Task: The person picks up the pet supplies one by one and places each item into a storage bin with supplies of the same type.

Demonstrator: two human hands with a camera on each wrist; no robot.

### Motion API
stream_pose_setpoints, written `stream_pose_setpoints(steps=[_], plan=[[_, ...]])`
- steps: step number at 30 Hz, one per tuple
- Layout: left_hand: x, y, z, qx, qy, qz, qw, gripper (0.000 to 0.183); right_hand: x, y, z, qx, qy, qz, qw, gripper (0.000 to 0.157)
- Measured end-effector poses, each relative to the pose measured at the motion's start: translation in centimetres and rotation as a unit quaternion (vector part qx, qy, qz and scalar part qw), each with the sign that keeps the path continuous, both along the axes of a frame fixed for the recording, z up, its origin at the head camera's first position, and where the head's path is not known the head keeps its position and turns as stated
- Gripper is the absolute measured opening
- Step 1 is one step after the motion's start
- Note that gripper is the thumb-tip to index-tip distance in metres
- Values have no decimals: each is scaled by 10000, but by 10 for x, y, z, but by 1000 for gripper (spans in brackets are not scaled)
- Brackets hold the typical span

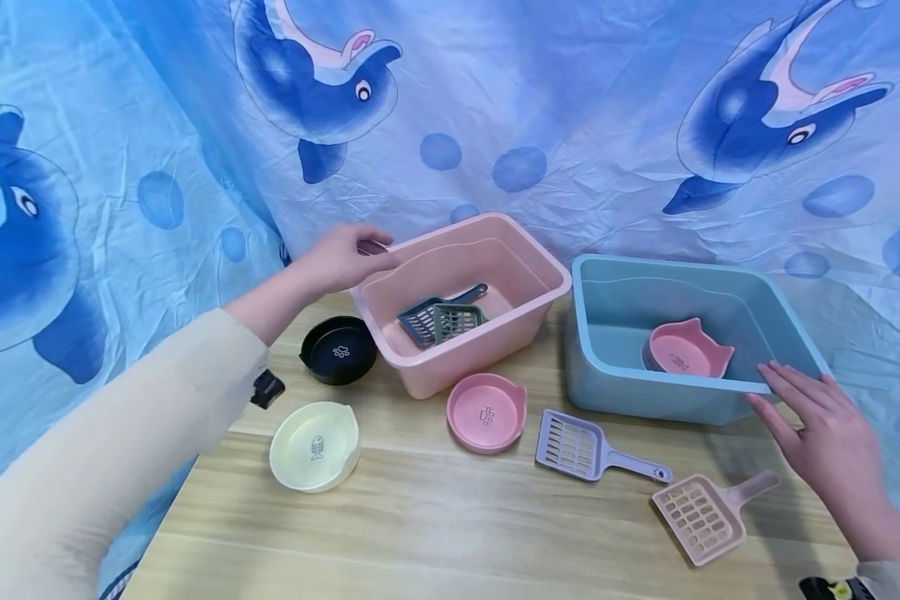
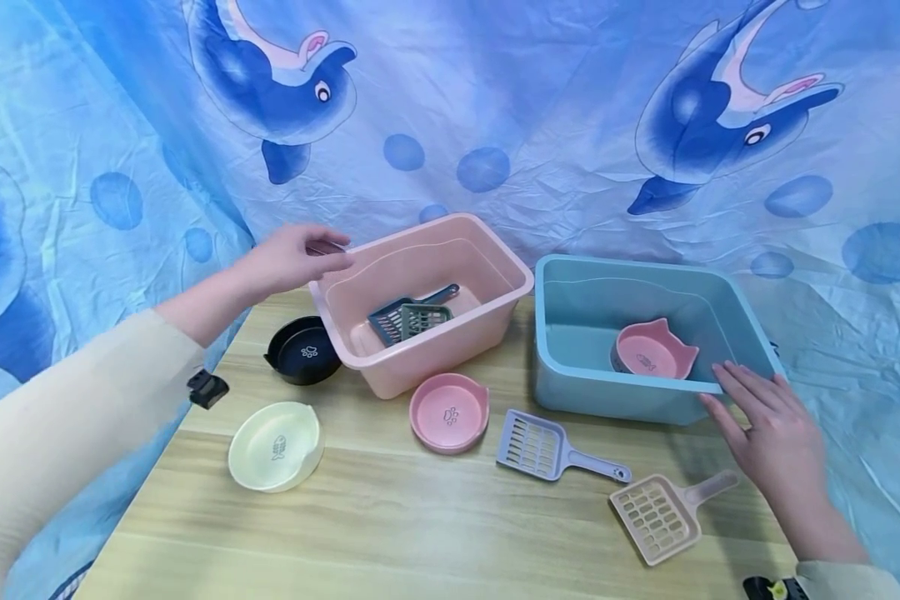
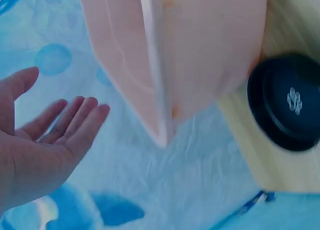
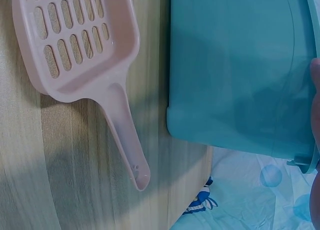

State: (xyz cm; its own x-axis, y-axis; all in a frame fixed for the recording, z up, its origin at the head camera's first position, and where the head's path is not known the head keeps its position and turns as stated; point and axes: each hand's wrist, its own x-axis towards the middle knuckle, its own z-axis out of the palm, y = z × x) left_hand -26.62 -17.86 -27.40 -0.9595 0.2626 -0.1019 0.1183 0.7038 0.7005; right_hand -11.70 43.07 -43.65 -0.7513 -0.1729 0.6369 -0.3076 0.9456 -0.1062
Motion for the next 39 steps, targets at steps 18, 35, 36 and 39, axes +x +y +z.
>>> stream_pose_setpoints(steps=[18,35,36,39], plan=[[31,-74,-80,-1731,3207,-927,9266,56,3,-4,10,145,43,184,9997,93],[27,-73,-143,-1646,4832,-1739,8421,92,21,-32,50,-33,358,709,9968,79],[26,-71,-145,-1601,4862,-1738,8413,92,23,-34,51,-60,331,727,9968,78],[25,-69,-149,-1538,4972,-1753,8357,90,30,-42,57,-131,185,732,9971,76]])
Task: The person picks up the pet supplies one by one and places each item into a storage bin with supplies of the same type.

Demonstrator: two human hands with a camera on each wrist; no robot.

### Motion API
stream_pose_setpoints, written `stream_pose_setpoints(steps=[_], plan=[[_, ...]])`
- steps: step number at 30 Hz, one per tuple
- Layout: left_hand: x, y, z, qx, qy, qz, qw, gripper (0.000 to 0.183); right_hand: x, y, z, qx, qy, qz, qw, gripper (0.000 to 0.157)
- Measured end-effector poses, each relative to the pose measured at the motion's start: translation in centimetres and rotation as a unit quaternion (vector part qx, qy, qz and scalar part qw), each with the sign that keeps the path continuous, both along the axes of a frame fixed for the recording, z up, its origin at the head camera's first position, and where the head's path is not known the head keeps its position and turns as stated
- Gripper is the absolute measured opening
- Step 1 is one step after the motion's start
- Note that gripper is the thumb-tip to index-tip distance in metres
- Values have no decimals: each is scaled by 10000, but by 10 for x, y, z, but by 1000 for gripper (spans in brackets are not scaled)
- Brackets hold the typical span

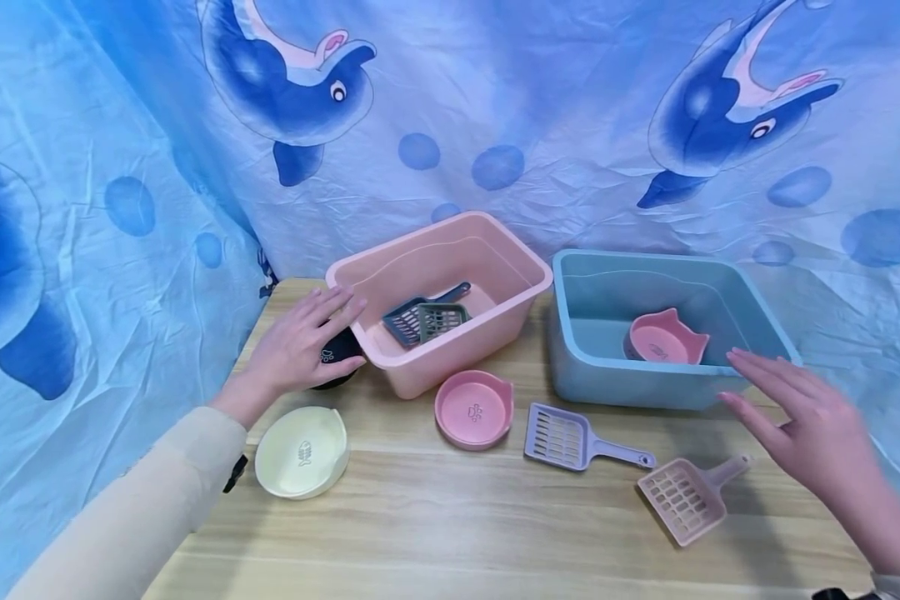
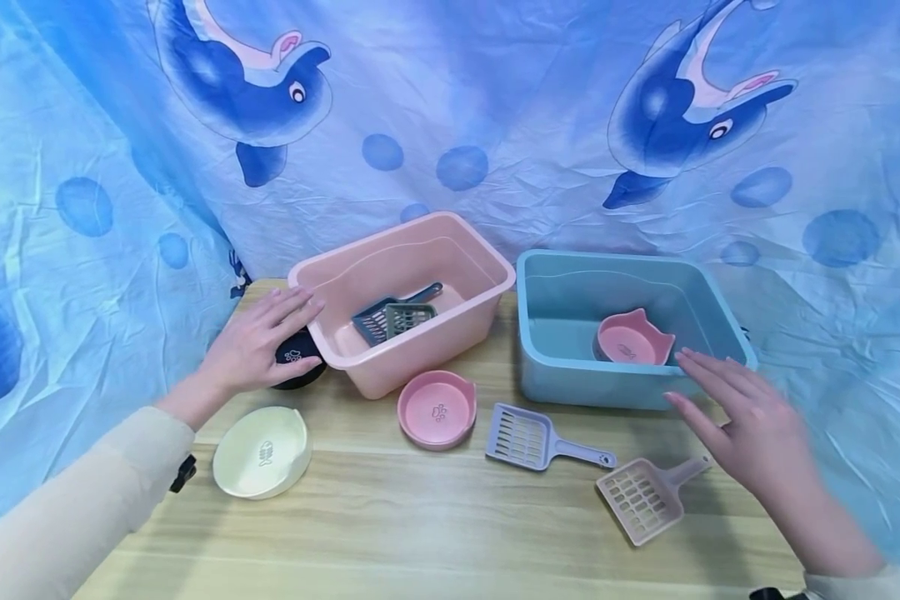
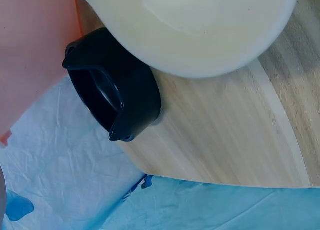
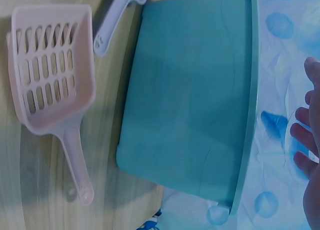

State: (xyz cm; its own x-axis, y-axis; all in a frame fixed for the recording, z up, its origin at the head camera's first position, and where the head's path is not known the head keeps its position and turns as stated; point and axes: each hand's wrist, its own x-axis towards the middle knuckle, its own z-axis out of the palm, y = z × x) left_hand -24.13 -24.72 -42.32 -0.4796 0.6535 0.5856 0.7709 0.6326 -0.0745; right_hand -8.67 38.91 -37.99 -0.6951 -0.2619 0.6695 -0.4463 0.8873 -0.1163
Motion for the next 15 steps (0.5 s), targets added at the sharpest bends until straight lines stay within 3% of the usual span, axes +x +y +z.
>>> stream_pose_setpoints(steps=[9,13,15], plan=[[-4,3,-7,137,374,-304,9987,83,10,-22,-2,2,-280,367,9989,71],[-5,4,-10,244,400,-380,9982,80,13,-29,-7,-211,-570,656,9960,45],[-5,5,-11,294,390,-412,9980,78,15,-32,-10,-251,-693,732,9946,41]])
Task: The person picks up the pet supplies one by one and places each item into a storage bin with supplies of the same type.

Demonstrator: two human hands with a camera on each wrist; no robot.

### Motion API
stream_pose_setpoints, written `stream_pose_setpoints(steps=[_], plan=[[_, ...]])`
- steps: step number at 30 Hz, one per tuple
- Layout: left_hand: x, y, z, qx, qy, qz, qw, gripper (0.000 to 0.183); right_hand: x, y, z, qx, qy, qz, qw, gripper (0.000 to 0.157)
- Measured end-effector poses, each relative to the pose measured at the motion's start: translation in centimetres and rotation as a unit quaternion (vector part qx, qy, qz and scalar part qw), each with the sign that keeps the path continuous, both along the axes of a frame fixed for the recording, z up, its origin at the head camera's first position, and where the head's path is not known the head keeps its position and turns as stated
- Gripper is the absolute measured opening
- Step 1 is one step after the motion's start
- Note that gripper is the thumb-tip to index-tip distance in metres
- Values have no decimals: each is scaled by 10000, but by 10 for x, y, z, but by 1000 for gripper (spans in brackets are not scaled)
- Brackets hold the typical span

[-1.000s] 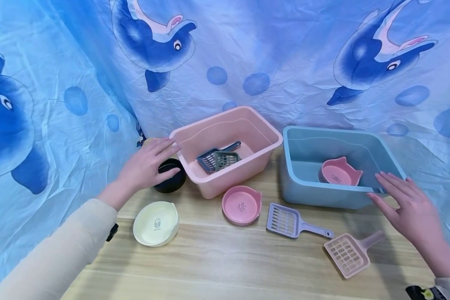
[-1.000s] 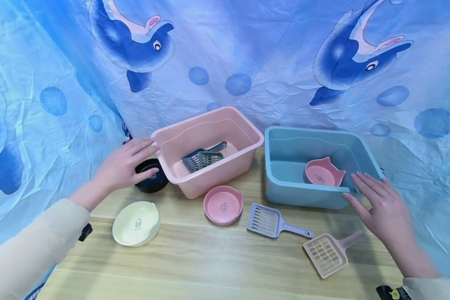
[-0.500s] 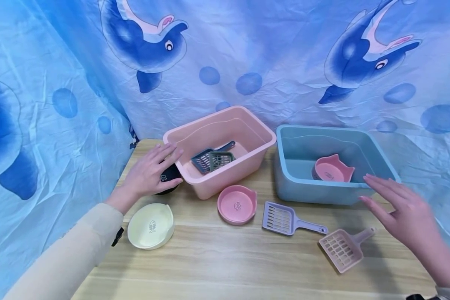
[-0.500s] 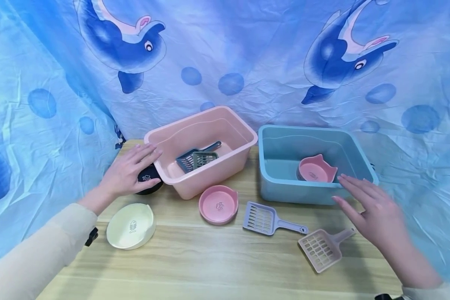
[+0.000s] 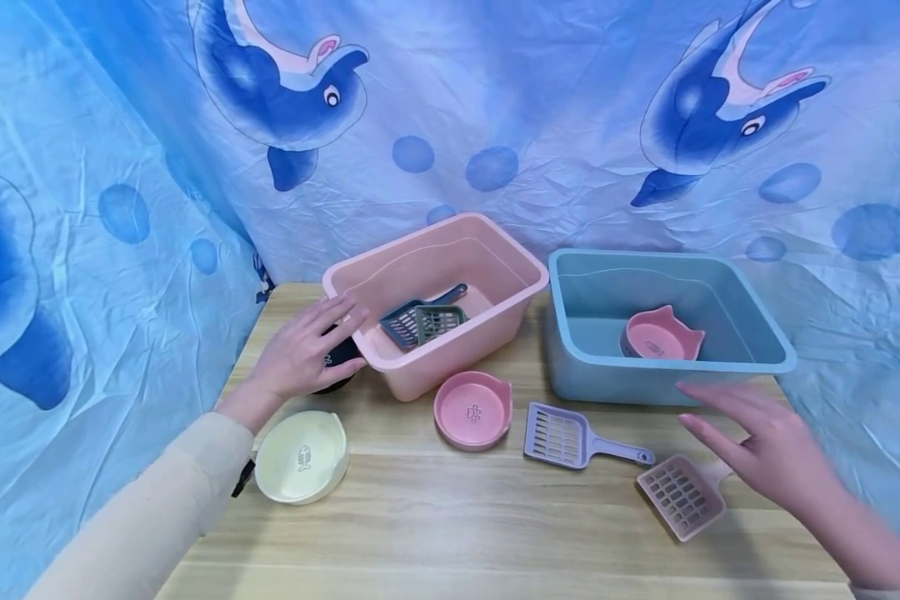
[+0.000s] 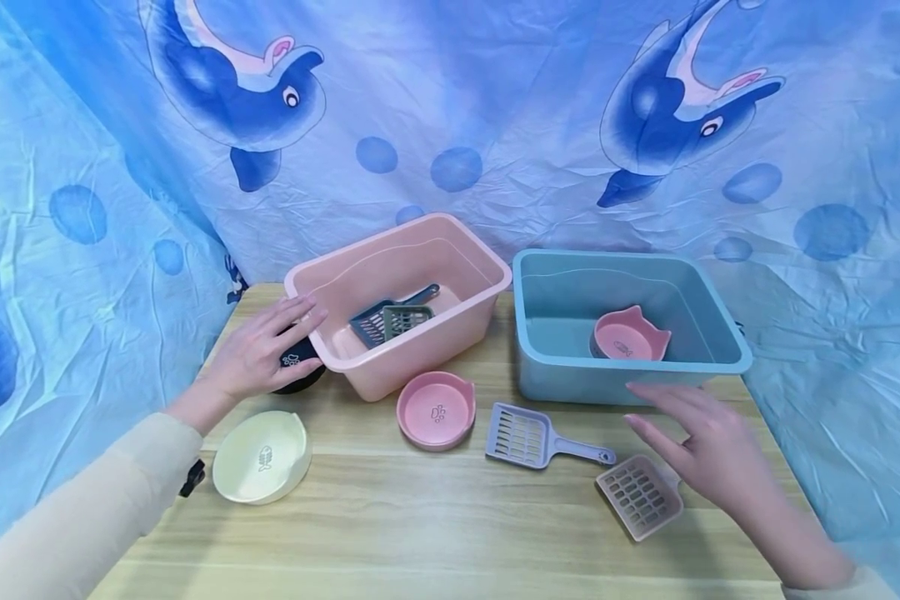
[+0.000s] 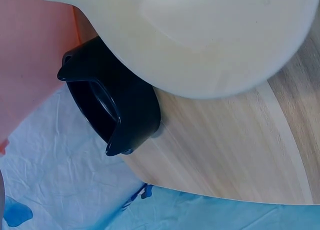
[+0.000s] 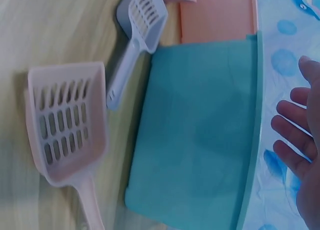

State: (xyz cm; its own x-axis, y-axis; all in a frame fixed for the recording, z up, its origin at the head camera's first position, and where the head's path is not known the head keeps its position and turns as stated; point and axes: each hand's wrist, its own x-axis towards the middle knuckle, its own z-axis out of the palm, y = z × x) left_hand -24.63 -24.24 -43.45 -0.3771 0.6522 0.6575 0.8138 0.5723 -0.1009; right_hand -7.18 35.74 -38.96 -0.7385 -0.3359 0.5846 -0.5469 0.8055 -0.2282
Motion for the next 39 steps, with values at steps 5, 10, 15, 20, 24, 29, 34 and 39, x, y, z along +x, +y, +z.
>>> stream_pose_setpoints(steps=[5,10,15,20,24,29,34,39], plan=[[1,-1,-4,79,-52,11,10000,76,0,-12,-11,243,-244,46,9994,46],[2,-1,-6,111,-26,74,9999,78,-2,-22,-22,500,-572,-22,9971,49],[6,6,-5,231,149,-16,9996,78,-6,-27,-28,505,-707,80,9962,48],[10,16,-2,347,167,-84,9992,73,-9,-30,-31,522,-882,40,9947,46],[13,24,-3,396,190,-169,9989,68,-10,-31,-36,502,-1184,31,9917,42],[15,28,-6,528,193,-181,9983,67,-13,-33,-42,431,-1743,-22,9838,35],[16,28,-9,695,328,-158,9969,65,-20,-32,-46,155,-2608,-95,9652,35],[16,27,-13,903,422,-161,9949,62,-29,-30,-51,-234,-3239,-132,9457,37]])
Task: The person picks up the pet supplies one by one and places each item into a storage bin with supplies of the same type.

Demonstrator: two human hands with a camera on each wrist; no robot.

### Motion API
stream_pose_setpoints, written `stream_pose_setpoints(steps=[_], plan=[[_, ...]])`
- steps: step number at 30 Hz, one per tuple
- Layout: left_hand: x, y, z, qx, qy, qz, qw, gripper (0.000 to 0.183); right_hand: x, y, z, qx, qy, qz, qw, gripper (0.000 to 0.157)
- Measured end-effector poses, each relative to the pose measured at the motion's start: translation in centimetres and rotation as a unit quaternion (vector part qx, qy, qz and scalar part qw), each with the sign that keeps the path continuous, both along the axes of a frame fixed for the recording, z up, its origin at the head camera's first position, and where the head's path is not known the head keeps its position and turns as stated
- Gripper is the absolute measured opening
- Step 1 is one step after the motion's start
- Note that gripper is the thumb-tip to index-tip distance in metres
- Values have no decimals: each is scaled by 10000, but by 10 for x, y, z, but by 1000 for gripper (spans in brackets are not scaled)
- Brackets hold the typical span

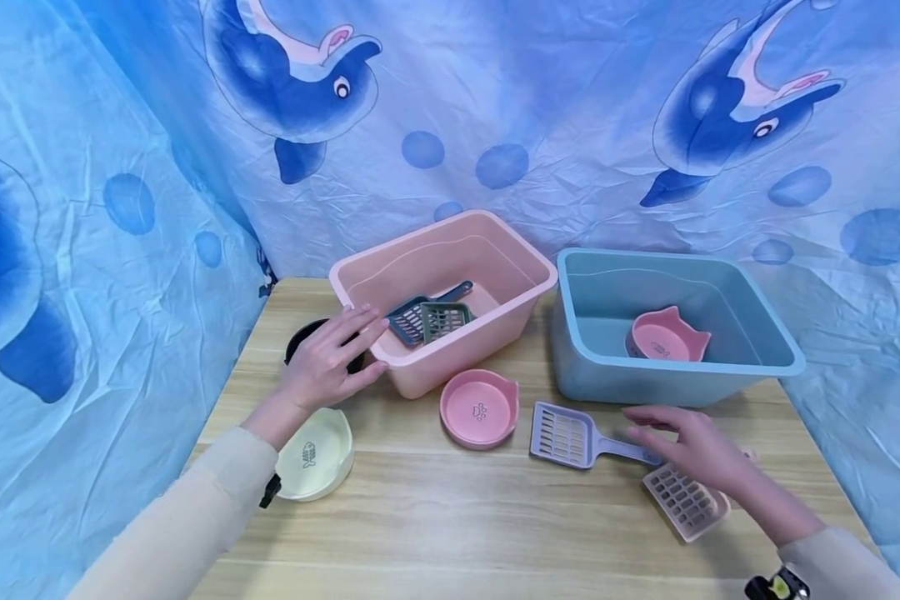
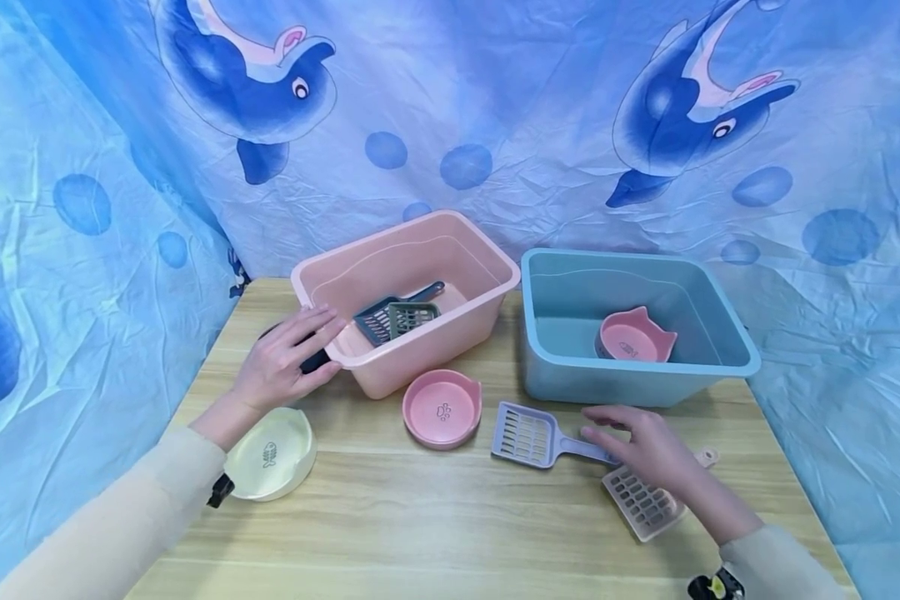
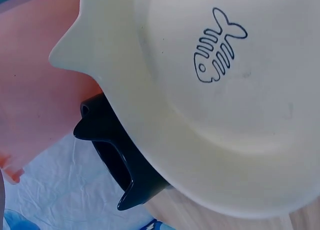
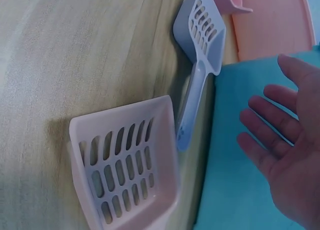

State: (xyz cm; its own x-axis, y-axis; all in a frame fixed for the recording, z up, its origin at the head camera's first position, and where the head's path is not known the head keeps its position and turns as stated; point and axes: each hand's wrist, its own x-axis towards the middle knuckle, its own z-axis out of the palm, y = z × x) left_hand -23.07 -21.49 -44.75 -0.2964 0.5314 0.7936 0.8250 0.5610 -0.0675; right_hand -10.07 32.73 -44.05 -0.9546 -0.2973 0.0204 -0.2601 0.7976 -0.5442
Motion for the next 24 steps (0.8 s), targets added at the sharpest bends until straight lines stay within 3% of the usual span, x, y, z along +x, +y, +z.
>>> stream_pose_setpoints(steps=[10,15,24], plan=[[-1,0,-1,63,-47,67,9999,66,-16,15,-4,-768,-1189,-227,9897,44],[0,0,-1,44,-44,79,9999,66,-21,23,-9,-740,-1531,-102,9854,44],[0,0,-1,-1,-59,83,9999,66,-31,31,-22,-981,-2372,333,9659,41]])
